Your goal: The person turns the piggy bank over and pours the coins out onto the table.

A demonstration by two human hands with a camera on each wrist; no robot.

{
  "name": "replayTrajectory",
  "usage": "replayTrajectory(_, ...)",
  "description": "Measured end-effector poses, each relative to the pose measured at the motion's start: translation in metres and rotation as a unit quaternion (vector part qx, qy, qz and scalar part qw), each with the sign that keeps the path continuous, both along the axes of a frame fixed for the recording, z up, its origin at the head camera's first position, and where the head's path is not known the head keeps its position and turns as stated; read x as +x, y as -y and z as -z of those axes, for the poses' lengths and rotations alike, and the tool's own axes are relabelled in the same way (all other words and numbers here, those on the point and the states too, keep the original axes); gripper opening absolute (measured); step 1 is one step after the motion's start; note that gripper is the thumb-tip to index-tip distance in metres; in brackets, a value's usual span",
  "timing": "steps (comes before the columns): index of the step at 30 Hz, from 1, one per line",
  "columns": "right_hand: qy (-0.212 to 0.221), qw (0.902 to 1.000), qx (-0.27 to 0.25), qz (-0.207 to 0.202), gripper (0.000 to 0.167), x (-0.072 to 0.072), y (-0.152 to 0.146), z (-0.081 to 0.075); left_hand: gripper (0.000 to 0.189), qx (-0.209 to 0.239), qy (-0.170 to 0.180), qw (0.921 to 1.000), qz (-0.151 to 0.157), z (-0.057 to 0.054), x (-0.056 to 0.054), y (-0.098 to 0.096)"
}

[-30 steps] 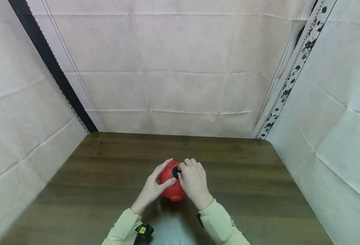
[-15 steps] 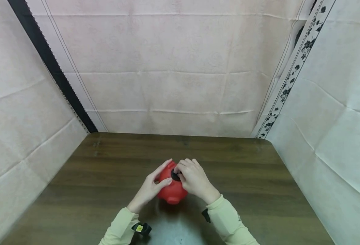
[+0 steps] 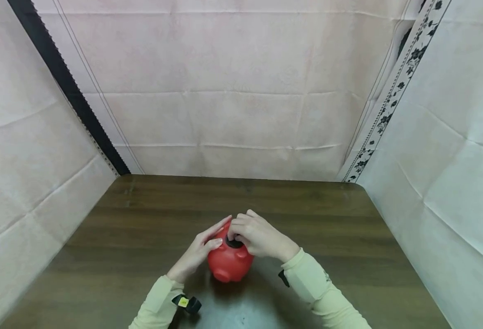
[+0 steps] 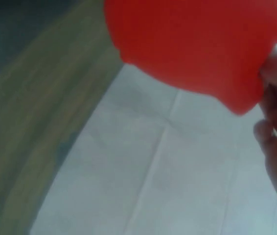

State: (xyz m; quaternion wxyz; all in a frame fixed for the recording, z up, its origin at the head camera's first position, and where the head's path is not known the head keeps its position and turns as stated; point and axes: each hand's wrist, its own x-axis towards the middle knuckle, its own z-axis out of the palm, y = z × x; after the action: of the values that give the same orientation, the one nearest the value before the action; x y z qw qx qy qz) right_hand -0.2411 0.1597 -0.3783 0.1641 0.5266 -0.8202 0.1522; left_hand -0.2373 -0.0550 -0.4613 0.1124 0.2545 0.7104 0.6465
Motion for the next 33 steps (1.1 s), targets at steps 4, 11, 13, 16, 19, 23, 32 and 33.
replayTrajectory(4, 0.028, 0.9991, 0.011, -0.03, 0.015, -0.003, -0.002, -0.004, 0.051, 0.0, -0.006, 0.9998, 0.019, -0.001, -0.001, 0.002)
replayTrajectory(11, -0.013, 0.9998, 0.015, 0.005, 0.017, 0.002, -0.003, -0.001, 0.051, -0.015, 0.003, 0.9998, 0.009, -0.002, -0.001, 0.002)
replayTrajectory(13, -0.048, 0.9983, 0.021, 0.024, 0.017, 0.005, -0.003, 0.001, 0.052, -0.022, 0.017, 0.9996, 0.003, -0.002, 0.001, 0.002)
replayTrajectory(16, -0.088, 0.9947, 0.035, 0.04, 0.017, 0.009, -0.001, 0.002, 0.054, -0.027, 0.026, 0.9993, -0.003, -0.001, 0.002, 0.001)
replayTrajectory(19, -0.106, 0.9922, 0.047, 0.047, 0.017, 0.01, 0.001, 0.004, 0.055, -0.028, 0.028, 0.9992, -0.009, 0.001, 0.003, 0.001)
replayTrajectory(23, -0.124, 0.9892, 0.061, 0.047, 0.019, 0.009, 0.001, 0.006, 0.055, -0.03, 0.036, 0.9989, -0.009, 0.002, 0.003, 0.001)
replayTrajectory(32, -0.132, 0.9885, 0.065, 0.034, 0.023, 0.008, 0.001, 0.008, 0.054, -0.023, 0.023, 0.9994, 0.01, 0.005, 0.0, 0.003)
replayTrajectory(33, -0.128, 0.9894, 0.063, 0.029, 0.023, 0.008, 0.001, 0.008, 0.053, -0.022, 0.021, 0.9994, 0.014, 0.005, 0.0, 0.004)
